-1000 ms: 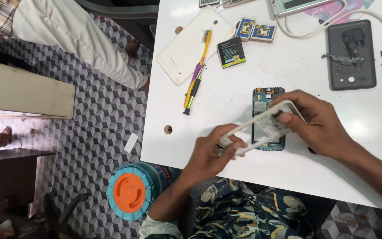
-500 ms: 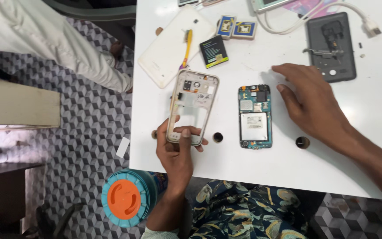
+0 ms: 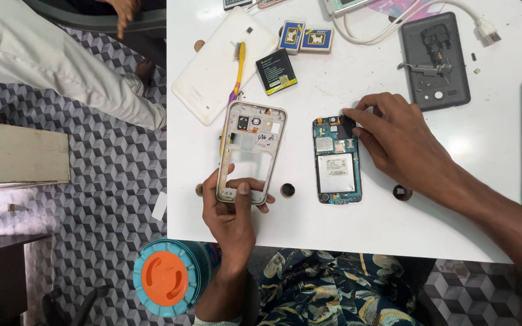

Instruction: The person assembles a smartphone by connecting internal ribbon cables to the motherboard and placing the main assembly into the phone's back housing. They then use a screwdriver to secure the components with screws.

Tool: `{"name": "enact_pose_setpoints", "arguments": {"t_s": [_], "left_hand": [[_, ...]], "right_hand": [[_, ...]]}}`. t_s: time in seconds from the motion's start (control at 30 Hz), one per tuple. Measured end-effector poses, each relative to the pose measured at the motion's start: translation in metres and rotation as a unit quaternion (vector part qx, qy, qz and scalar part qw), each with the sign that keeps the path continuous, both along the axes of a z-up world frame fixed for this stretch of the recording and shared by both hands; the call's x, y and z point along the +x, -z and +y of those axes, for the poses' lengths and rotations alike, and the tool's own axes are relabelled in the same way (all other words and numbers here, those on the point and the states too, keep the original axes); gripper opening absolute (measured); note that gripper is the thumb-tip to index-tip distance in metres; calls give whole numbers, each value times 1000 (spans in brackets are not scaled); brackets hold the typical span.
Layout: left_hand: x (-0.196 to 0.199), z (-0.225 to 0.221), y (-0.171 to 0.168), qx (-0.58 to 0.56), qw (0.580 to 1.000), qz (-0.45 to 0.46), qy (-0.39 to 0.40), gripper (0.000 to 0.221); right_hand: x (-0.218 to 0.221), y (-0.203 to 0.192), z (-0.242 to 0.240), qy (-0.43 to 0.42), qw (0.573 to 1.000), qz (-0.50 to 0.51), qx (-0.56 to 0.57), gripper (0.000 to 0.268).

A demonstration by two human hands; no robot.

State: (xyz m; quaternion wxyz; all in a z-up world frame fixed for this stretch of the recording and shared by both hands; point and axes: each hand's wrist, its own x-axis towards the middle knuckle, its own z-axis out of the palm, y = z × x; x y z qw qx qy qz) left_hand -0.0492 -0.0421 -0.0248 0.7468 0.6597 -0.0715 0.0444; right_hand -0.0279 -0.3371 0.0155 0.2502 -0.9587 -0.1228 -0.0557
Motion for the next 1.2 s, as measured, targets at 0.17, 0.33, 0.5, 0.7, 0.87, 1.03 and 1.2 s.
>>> {"name": "enact_pose_setpoints", "arguments": {"t_s": [0.17, 0.33, 0.5, 0.7, 0.87, 1.03, 1.2], "left_hand": [[0, 0, 0, 3, 1000, 2, 0, 37], [0, -1, 1, 17, 1000, -7, -18, 37], [-3, -2, -1, 8, 1000, 2, -27, 37], [-2, -4, -2, 12, 1000, -7, -27, 36], [-3, -3, -2, 13, 999, -13, -27, 36], [-2, -4, -1, 21, 999, -12, -32, 37], [-2, -3, -1, 19, 999, -8, -31, 37]], "right_hand": [[0, 0, -4, -8, 997, -29, 74, 42], [0, -14, -23, 38, 987, -125, 90, 40], [3, -35, -41, 70, 984, -158, 51, 18], [-1, -51, -49, 125, 987, -24, -102, 18], [-4, -53, -48, 84, 978, 46, -184, 17], [-4, -51, -45, 91, 972, 82, -202, 17], [-4, -47, -45, 85, 972, 82, -204, 17]]}}
